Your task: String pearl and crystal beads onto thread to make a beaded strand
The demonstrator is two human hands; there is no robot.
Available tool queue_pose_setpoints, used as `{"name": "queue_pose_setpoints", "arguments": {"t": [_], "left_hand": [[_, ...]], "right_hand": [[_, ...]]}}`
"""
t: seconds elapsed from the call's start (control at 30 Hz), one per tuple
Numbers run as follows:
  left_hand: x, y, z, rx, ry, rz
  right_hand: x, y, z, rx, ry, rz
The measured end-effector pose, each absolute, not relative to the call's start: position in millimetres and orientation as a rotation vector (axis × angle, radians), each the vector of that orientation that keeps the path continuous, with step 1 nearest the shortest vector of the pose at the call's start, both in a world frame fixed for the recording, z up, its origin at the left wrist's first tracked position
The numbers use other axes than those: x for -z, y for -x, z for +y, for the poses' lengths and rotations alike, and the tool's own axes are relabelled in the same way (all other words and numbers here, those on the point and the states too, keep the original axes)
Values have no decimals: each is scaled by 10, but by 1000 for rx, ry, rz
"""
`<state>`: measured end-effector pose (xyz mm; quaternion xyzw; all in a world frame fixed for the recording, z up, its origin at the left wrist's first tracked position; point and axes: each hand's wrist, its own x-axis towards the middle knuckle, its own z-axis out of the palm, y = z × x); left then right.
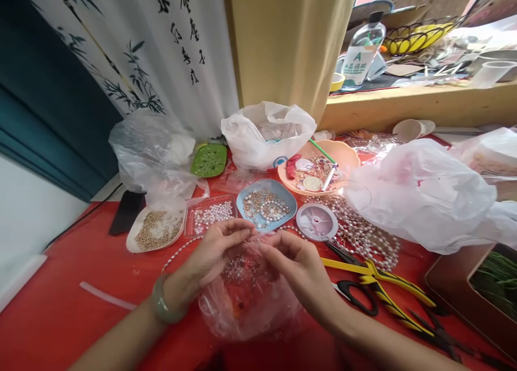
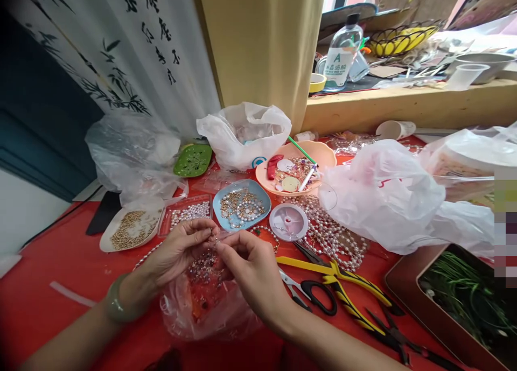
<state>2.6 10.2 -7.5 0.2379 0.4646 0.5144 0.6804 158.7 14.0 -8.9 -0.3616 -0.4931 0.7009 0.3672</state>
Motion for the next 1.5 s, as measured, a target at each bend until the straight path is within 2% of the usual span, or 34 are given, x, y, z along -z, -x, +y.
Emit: {"name": "queue_pose_setpoints", "arguments": {"t": [0.83, 1.1, 1.27, 1.5], "left_hand": [[56, 5, 92, -1128, -699, 1160], [17, 44, 98, -1115, -1025, 1195], [-157, 150, 97, -882, -1256, 1306], [-190, 306, -118, -193, -1891, 1484]], "right_hand": [[87, -1587, 137, -1792, 972, -1298], [126, -1574, 175, -1825, 918, -1307], [179, -1569, 209, -1800, 900, -1380], [204, -1588, 230, -1771, 870, -1424]]}}
